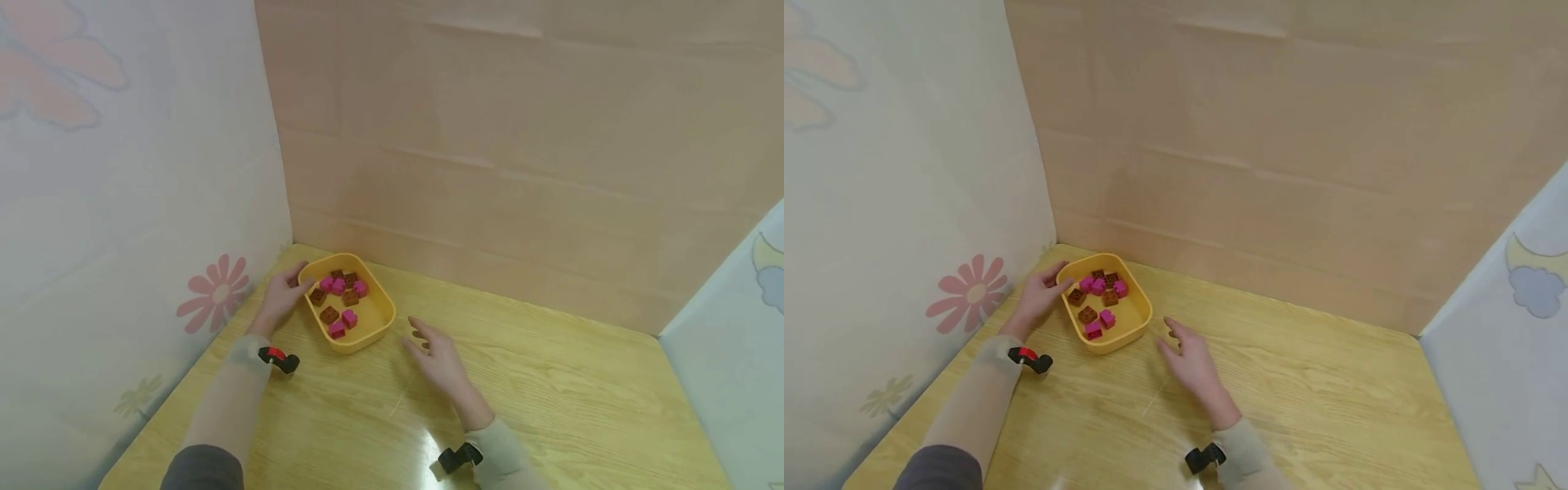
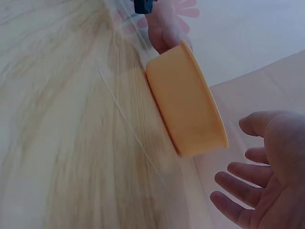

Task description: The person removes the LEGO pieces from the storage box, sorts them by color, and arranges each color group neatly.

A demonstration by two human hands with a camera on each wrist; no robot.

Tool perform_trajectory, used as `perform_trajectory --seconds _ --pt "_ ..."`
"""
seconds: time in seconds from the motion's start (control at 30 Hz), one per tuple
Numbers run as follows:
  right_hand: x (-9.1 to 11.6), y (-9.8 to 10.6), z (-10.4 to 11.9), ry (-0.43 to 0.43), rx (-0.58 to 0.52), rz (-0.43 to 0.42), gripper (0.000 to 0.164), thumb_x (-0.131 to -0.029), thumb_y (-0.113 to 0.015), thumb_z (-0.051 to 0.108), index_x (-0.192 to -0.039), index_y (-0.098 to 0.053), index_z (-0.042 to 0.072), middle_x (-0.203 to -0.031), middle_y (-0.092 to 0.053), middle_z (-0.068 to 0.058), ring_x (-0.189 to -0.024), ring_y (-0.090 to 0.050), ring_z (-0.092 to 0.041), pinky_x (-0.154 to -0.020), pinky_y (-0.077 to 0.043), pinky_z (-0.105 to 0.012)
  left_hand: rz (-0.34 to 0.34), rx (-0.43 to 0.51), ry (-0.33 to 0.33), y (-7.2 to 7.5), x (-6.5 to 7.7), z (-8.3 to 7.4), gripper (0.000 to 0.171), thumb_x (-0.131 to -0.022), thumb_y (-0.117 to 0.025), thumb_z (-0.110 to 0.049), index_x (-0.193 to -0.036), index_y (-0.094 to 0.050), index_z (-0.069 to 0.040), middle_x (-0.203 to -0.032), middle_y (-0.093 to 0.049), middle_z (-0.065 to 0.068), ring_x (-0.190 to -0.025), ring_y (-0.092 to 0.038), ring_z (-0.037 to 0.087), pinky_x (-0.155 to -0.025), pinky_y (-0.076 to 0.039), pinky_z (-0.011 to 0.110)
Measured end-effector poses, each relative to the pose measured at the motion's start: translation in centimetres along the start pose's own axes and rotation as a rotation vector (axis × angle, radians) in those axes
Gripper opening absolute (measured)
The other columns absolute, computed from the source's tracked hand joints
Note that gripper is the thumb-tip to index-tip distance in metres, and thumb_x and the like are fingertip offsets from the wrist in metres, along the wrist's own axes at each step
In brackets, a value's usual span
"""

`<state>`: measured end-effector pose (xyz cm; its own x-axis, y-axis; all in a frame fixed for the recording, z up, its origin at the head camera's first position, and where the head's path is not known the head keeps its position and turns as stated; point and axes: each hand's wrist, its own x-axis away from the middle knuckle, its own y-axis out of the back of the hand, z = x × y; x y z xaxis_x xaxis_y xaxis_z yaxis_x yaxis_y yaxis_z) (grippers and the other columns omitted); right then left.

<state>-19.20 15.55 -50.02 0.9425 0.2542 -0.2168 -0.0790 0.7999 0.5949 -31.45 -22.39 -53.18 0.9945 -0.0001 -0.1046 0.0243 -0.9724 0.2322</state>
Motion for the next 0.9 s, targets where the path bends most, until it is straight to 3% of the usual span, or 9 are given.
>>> perform_trajectory --seconds 0.37,0.63,0.9 --pt "-1.0 -1.8 0.8 -0.079 -0.069 -0.002 0.066 -0.105 -0.071 0.034 -0.156 -0.051 -0.002 -0.147 -0.064 -0.019 -0.127 -0.066 -0.039 -0.101 -0.059 -0.054 -0.047 -0.048 -0.017 -0.9 0.4 0.1 0.065 -0.105 -0.067 -0.014 -0.163 -0.040 0.001 -0.167 -0.041 0.016 -0.149 -0.046 0.036 -0.120 -0.042 0.043" --pt "-1.8 -2.0 0.5 -0.094 -0.060 -0.046 0.066 -0.104 -0.073 0.031 -0.157 -0.051 -0.002 -0.146 -0.064 -0.021 -0.123 -0.068 -0.039 -0.098 -0.061 -0.052 -0.093 -0.137 -0.014 -2.6 2.1 -0.5 0.074 -0.101 -0.070 -0.021 -0.165 -0.037 -0.002 -0.168 -0.040 0.018 -0.150 -0.045 0.036 -0.121 -0.041 0.046" --pt "-1.6 -1.4 -0.7 -0.138 -0.094 -0.115 0.072 -0.100 -0.079 0.023 -0.157 -0.047 -0.006 -0.147 -0.063 -0.023 -0.124 -0.067 -0.041 -0.099 -0.060 -0.054 -0.149 -0.075 0.003 -4.8 3.8 -1.3 0.078 -0.100 -0.079 -0.027 -0.163 -0.041 -0.001 -0.166 -0.042 0.020 -0.150 -0.045 0.036 -0.120 -0.043 0.044"
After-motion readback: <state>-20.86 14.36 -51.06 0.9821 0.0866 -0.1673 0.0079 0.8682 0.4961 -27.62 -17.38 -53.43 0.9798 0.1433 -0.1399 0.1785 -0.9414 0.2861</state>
